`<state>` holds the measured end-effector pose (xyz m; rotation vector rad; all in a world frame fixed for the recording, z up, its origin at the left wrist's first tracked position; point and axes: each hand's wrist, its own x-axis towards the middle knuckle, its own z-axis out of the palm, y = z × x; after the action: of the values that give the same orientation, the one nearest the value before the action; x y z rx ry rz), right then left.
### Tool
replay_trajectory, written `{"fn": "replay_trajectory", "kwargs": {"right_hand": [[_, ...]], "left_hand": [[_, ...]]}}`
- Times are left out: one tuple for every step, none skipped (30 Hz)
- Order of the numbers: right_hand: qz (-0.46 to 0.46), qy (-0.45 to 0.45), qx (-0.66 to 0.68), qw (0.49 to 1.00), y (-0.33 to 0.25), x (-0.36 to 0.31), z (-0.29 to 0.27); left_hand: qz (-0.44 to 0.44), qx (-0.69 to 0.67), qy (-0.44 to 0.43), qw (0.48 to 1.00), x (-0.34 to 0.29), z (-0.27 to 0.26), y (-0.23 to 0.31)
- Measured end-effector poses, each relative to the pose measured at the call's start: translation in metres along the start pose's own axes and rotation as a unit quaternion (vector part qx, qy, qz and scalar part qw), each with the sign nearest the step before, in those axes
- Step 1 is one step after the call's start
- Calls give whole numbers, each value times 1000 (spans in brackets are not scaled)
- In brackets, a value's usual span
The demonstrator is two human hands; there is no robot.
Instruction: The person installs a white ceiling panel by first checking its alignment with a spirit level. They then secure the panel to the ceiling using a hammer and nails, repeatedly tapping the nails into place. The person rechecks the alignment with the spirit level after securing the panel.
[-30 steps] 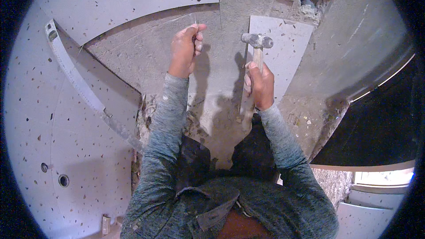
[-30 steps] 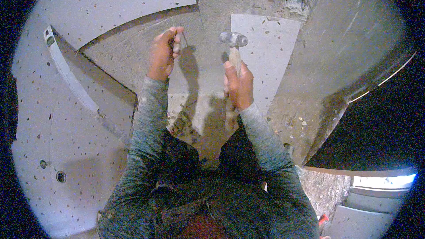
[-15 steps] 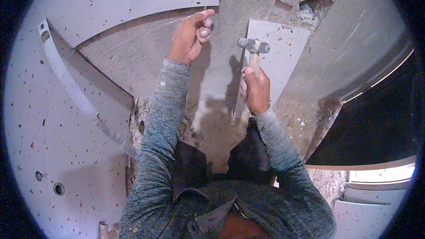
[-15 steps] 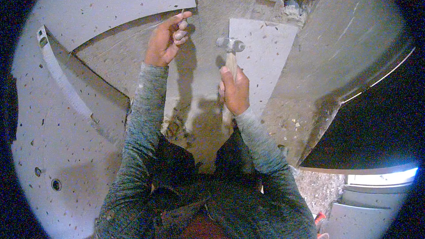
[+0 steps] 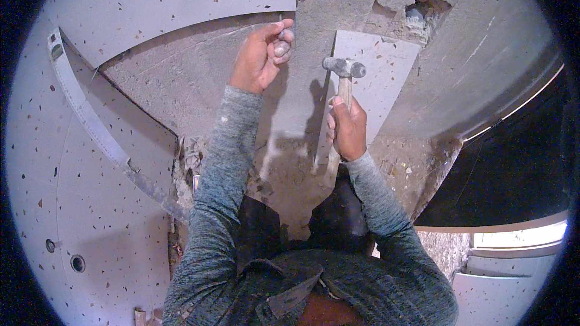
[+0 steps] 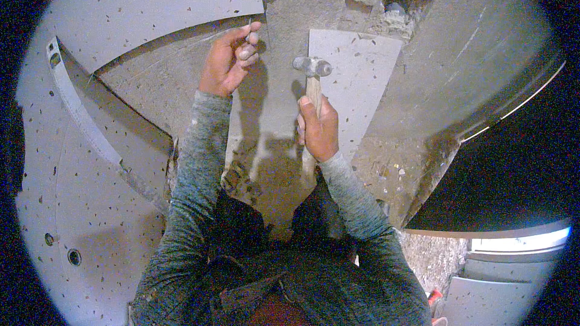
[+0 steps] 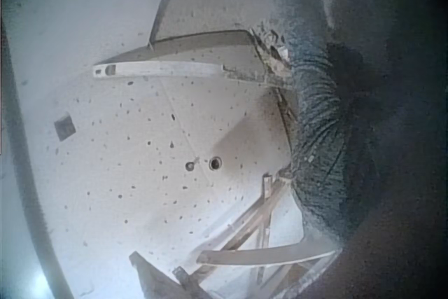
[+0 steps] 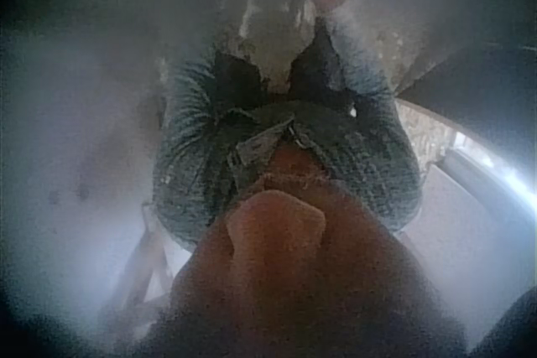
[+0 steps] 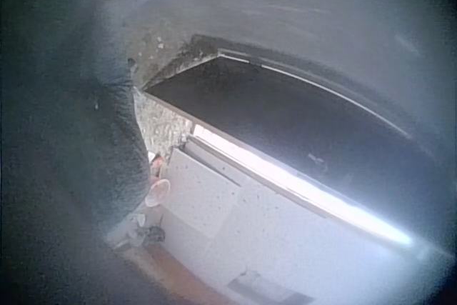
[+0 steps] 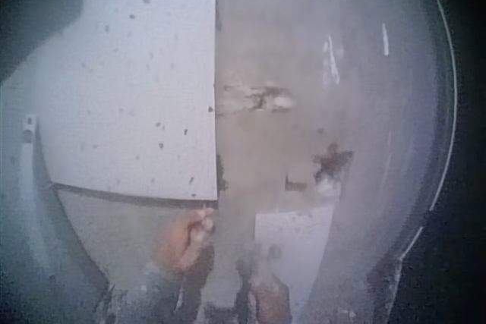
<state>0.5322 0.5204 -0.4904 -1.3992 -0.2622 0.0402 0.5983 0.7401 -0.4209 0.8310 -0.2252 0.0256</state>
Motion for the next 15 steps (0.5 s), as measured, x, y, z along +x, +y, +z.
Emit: {"fn": "replay_trajectory", "kwargs": {"right_hand": [[1, 0, -3, 1000, -1, 0, 0], [2, 1, -6, 1000, -1, 0, 0], [7, 0, -5, 1000, -1, 0, 0], [10, -2, -4, 1000, -2, 0, 1], [13, -3, -4, 1000, -3, 0, 1], [16, -5, -4, 1000, -2, -1, 1], [17, -6, -4, 1000, -2, -1, 0], [18, -8, -4, 1000, -2, 0, 0], [21, 1, -7, 1000, -1, 2, -1], [28, 9, -11, 1000, 2, 2, -3], [34, 18, -15, 999, 6, 3, -5], [-5, 29, -48, 998, 13, 8, -10], [-43, 39, -82, 995, 22, 14, -17], [-58, 49, -96, 992, 24, 16, -22], [-74, 60, -111, 989, 26, 17, -28]], "left_hand": [[3, 4, -1, 1000, 0, 0, 0], [6, 8, -2, 1000, 0, 0, 0], [8, 11, -2, 1000, 0, 0, 0], [8, 15, 7, 1000, 0, 2, 0], [9, 19, 16, 1000, -1, 3, 0], [9, 23, 25, 999, -2, 3, 1], [11, 24, 21, 999, -2, 2, 0], [13, 25, 17, 999, -2, -2, -1], [15, 26, 13, 999, -2, -4, -2], [12, 31, 17, 999, -3, -6, -2], [10, 36, 22, 999, -4, -8, -3], [8, 41, 27, 999, -6, -10, -3], [8, 55, 38, 998, -8, -11, -3], [9, 69, 51, 996, -11, -12, -2], [10, 83, 64, 994, -15, -14, -1]]}}
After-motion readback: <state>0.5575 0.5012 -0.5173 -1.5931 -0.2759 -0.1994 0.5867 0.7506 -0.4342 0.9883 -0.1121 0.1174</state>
